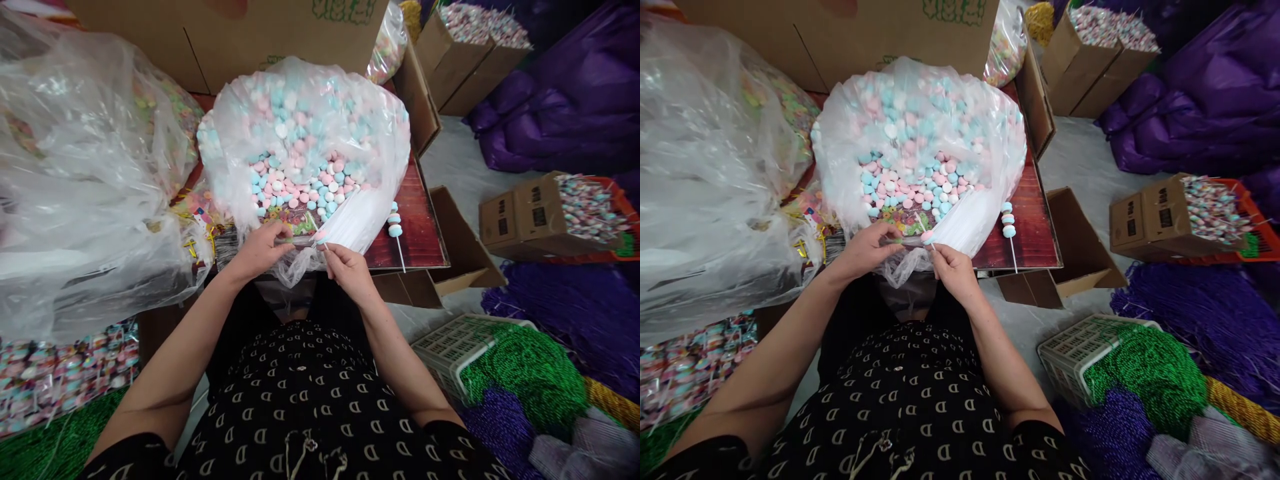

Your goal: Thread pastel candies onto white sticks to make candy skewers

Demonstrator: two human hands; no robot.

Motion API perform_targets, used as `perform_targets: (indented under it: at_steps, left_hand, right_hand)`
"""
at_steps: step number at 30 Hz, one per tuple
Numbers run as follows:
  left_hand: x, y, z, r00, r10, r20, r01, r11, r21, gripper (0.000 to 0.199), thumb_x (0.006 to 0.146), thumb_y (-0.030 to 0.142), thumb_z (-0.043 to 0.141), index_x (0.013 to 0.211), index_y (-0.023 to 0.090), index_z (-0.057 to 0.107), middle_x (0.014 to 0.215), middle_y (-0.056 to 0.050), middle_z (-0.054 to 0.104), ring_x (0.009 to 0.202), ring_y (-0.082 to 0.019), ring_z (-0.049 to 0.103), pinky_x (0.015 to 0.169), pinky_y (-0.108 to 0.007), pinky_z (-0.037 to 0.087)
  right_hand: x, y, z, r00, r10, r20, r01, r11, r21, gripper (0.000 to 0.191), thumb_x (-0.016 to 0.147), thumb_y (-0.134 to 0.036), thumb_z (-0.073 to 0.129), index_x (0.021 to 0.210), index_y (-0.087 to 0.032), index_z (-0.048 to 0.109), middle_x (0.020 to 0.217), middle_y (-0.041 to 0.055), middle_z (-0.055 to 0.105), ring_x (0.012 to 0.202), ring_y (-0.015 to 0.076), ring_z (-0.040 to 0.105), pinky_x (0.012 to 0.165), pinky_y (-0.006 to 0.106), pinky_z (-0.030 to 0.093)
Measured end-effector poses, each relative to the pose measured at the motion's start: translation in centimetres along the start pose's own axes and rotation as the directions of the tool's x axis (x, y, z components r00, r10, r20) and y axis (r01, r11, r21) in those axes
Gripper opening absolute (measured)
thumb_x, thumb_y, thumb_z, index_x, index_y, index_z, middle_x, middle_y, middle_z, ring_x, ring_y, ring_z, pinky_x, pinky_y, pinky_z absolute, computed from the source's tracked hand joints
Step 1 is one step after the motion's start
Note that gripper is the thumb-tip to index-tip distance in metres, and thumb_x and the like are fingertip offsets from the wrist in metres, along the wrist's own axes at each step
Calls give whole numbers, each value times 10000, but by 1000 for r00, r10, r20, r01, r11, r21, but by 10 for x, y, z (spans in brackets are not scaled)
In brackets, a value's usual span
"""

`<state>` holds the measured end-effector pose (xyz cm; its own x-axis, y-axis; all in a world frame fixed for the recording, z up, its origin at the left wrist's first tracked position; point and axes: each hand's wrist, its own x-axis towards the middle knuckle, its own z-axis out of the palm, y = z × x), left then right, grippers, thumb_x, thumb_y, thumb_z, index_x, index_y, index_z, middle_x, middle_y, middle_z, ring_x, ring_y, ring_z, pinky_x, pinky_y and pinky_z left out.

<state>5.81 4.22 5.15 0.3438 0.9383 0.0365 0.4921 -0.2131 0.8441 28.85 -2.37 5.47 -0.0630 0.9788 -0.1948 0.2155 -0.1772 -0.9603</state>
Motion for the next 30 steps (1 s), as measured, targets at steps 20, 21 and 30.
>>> perform_targets:
  at_steps: [20, 21, 30]
  left_hand:
    - [4, 12, 5, 964, -252, 82, 178, 386, -905, 488, 579, 373, 1051, 873, 173, 716, 803, 6, 718, 702, -123, 679, 663, -247, 564]
    - [5, 13, 5, 964, -252, 84, 180, 388, -904, 492, 574, 371, 1052, 871, 172, 714, 821, 6, 718, 703, -119, 675, 664, -247, 564]
    - [3, 14, 5, 957, -285, 56, 197, 497, -845, 469, 611, 466, 1008, 882, 178, 754, 840, -25, 733, 760, -150, 680, 700, -281, 564]
  right_hand:
    - [-14, -13, 12, 982, -72, 174, 87, 993, -81, 461, 977, -497, 545, 1136, -147, 800, 521, -62, 481, 497, 115, 437, 572, 263, 377]
    - [-15, -14, 12, 984, -67, 168, 81, 993, -81, 458, 977, -495, 545, 1130, -146, 800, 519, -62, 482, 498, 116, 439, 574, 262, 381]
    - [-16, -14, 13, 986, 9, 167, -10, 1000, 4, 539, 947, -579, 571, 1147, -133, 798, 508, -69, 477, 484, 107, 425, 551, 253, 369]
